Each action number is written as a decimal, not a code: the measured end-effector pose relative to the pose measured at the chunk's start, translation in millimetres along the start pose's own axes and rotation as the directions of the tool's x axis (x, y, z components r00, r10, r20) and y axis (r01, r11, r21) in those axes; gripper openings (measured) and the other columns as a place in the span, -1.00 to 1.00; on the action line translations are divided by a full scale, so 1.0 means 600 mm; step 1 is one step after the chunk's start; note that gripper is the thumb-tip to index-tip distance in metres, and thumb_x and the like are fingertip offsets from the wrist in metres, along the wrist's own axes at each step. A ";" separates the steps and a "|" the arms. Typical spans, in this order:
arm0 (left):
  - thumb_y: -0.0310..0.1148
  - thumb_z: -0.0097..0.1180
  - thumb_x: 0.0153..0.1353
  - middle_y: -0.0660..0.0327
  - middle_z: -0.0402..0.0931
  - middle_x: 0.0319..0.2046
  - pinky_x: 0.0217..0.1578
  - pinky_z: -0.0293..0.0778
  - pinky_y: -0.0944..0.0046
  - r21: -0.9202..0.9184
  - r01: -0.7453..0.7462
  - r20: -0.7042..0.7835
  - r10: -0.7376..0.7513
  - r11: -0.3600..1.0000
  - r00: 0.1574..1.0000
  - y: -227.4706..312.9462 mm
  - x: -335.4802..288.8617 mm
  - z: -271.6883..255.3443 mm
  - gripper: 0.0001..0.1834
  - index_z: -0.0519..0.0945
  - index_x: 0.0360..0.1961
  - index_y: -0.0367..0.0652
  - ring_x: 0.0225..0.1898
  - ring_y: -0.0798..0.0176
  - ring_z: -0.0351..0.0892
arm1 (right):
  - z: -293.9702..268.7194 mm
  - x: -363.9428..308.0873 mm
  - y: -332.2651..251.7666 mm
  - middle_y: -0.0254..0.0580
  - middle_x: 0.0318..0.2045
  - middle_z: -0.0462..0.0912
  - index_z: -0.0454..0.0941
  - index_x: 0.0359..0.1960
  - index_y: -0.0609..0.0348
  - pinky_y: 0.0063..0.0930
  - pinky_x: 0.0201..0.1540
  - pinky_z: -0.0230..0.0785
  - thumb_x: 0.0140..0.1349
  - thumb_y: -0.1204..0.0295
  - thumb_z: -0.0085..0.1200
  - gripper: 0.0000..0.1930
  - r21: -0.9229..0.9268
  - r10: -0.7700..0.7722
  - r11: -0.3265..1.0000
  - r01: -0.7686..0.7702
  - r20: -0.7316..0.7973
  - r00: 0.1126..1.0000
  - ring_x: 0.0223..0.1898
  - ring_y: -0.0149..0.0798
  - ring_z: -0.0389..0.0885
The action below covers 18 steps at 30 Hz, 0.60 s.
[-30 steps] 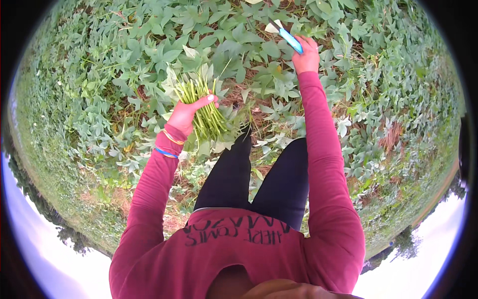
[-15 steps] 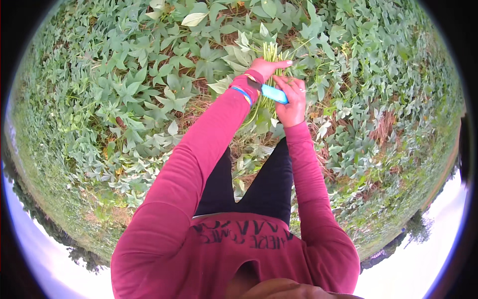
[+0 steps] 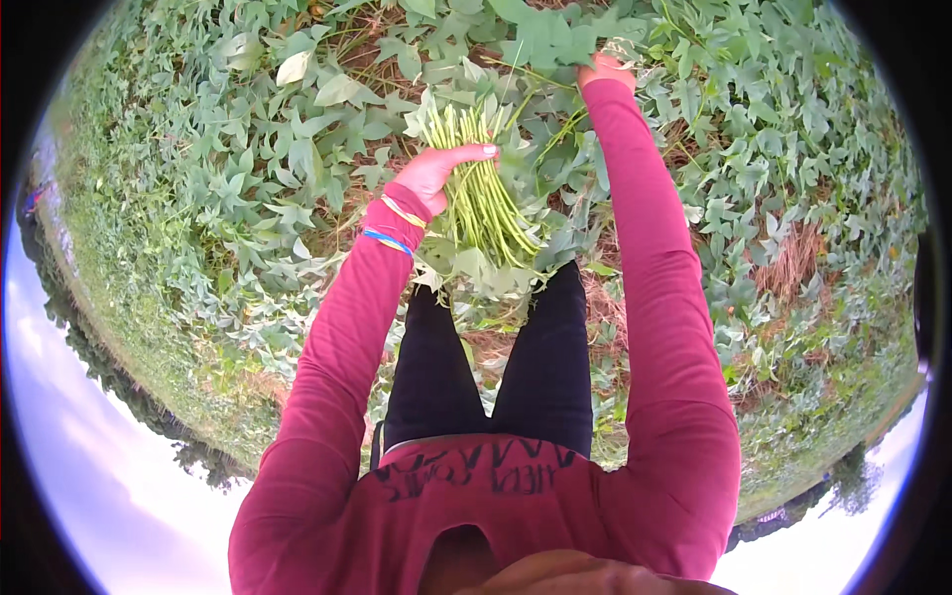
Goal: The person harvests green leaf stems by hand and with a blue cutter tool, bundling the stems together.
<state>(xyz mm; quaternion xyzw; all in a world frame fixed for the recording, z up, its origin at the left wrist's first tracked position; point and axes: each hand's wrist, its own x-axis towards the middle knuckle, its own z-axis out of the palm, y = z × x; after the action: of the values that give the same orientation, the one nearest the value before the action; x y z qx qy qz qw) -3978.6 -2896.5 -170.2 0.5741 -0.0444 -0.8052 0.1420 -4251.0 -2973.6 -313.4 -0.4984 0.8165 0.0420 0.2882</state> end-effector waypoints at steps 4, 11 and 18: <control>-0.38 0.31 0.16 0.14 0.68 -0.28 -0.08 0.56 0.24 -0.028 -0.009 -0.001 0.009 1.000 1.000 -0.043 -0.037 -0.024 -0.71 0.64 -0.13 -0.30 -0.19 0.27 0.66 | -0.013 -0.053 0.022 -0.04 -0.11 0.69 0.65 -0.10 -0.02 -0.18 -0.04 0.54 0.21 0.17 0.06 -0.69 -0.196 -0.050 0.978 0.067 0.087 0.995 -0.08 0.03 0.68; -0.51 0.33 0.11 0.14 0.66 -0.28 -0.06 0.54 0.21 0.120 -0.115 0.097 0.104 0.986 0.990 -0.120 -0.122 0.031 -0.64 0.58 -0.04 -0.25 -0.21 0.20 0.69 | -0.042 -0.208 0.268 -0.03 -0.14 0.71 0.64 -0.15 0.16 -0.12 -0.10 0.55 0.26 0.11 0.14 -0.64 0.105 0.262 0.946 -0.308 0.313 0.913 -0.12 -0.02 0.71; -0.52 0.35 0.10 0.14 0.66 -0.28 -0.07 0.53 0.21 0.080 -0.012 0.125 0.002 0.997 0.992 -0.217 -0.197 0.103 -0.63 0.57 -0.04 -0.24 -0.21 0.21 0.68 | -0.039 -0.396 0.134 0.09 0.21 0.43 0.31 0.23 0.22 -0.26 -0.06 0.47 0.40 0.23 0.05 -0.53 0.537 -0.340 -0.298 -0.789 0.713 0.613 -0.06 -0.14 0.59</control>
<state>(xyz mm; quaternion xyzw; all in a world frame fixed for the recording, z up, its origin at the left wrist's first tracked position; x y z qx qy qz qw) -4024.3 -2744.5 -72.5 0.5276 -0.0877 -0.8366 0.1184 -4248.3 -2754.2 -189.5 0.2026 0.4263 -0.3552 0.8069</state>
